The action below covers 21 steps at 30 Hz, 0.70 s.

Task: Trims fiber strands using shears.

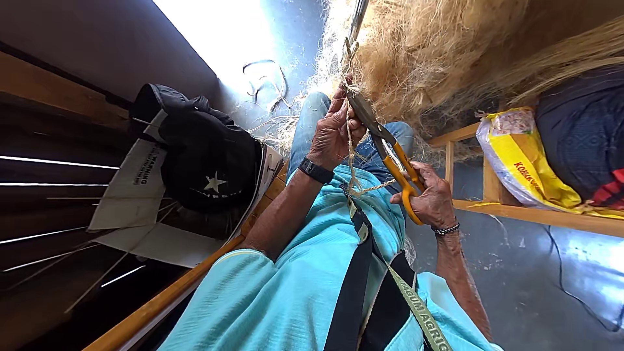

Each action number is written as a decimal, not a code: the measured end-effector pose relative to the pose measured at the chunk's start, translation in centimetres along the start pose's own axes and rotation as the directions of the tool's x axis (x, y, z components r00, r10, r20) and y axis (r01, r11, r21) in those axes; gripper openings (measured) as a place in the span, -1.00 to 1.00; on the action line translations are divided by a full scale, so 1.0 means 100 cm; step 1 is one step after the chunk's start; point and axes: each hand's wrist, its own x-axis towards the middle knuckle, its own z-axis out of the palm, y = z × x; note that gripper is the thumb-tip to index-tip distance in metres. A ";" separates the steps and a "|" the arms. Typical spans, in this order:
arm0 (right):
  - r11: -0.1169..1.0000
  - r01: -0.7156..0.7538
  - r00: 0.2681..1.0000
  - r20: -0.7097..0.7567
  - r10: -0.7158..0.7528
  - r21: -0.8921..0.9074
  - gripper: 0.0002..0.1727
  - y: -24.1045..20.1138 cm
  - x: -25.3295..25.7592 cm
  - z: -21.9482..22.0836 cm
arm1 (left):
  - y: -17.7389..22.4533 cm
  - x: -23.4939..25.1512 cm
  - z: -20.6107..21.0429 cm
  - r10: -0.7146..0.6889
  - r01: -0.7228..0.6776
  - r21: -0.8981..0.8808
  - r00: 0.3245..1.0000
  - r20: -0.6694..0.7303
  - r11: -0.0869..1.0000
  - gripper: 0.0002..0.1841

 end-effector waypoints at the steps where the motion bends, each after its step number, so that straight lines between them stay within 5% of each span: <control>1: 1.000 0.000 1.000 -0.002 0.000 -0.001 -0.09 0.000 0.001 0.001 | 0.000 0.000 0.000 0.001 -0.001 0.009 1.000 -0.008 1.000 -0.58; 9: 0.999 -0.024 1.000 0.019 0.023 0.046 -0.09 -0.004 0.002 0.007 | -0.004 0.000 0.003 0.069 -0.065 0.143 0.997 -0.025 0.988 -0.52; 21: 0.825 -0.230 0.935 0.352 0.041 0.516 0.04 0.002 -0.003 0.006 | -0.008 0.004 0.014 0.136 -0.040 0.412 0.969 -0.207 0.910 -0.50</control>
